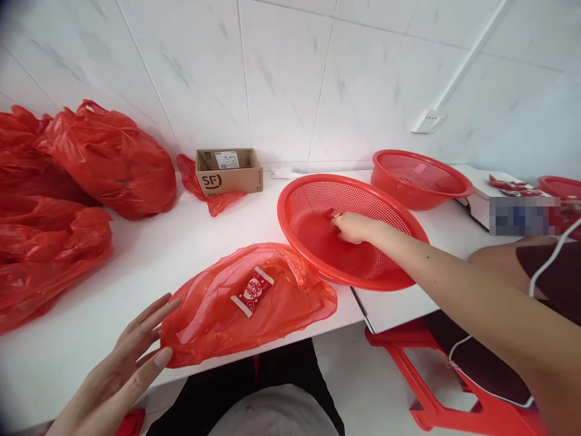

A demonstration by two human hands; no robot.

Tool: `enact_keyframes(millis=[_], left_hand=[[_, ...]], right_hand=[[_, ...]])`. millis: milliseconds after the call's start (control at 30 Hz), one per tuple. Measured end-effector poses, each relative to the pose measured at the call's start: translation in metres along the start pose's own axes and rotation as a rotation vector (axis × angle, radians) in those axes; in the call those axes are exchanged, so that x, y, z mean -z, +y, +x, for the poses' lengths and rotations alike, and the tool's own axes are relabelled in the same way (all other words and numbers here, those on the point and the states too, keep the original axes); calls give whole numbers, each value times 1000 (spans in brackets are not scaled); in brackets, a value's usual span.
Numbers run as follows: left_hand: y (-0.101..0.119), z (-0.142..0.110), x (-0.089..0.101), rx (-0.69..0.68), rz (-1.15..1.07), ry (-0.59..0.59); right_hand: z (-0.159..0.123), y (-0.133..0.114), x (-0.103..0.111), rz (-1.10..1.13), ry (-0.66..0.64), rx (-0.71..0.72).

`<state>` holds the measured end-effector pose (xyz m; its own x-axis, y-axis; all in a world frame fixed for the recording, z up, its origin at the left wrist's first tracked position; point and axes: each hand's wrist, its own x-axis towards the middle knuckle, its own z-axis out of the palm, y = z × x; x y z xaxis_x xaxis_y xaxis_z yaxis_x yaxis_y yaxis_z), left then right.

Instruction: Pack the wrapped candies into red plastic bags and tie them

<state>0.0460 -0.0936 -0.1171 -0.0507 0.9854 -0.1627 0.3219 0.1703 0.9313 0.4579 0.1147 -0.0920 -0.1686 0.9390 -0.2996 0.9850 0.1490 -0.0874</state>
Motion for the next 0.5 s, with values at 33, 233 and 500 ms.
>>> enact_keyframes(millis=[33, 233, 500], left_hand=[[0, 0, 0, 0, 2, 5], [4, 3, -3, -9, 10, 32], [6, 3, -6, 32, 103, -70]], right_hand=[[-2, -2, 5, 41, -15, -12], [-40, -34, 48, 973, 61, 80], [-101, -131, 51, 1034, 5, 420]])
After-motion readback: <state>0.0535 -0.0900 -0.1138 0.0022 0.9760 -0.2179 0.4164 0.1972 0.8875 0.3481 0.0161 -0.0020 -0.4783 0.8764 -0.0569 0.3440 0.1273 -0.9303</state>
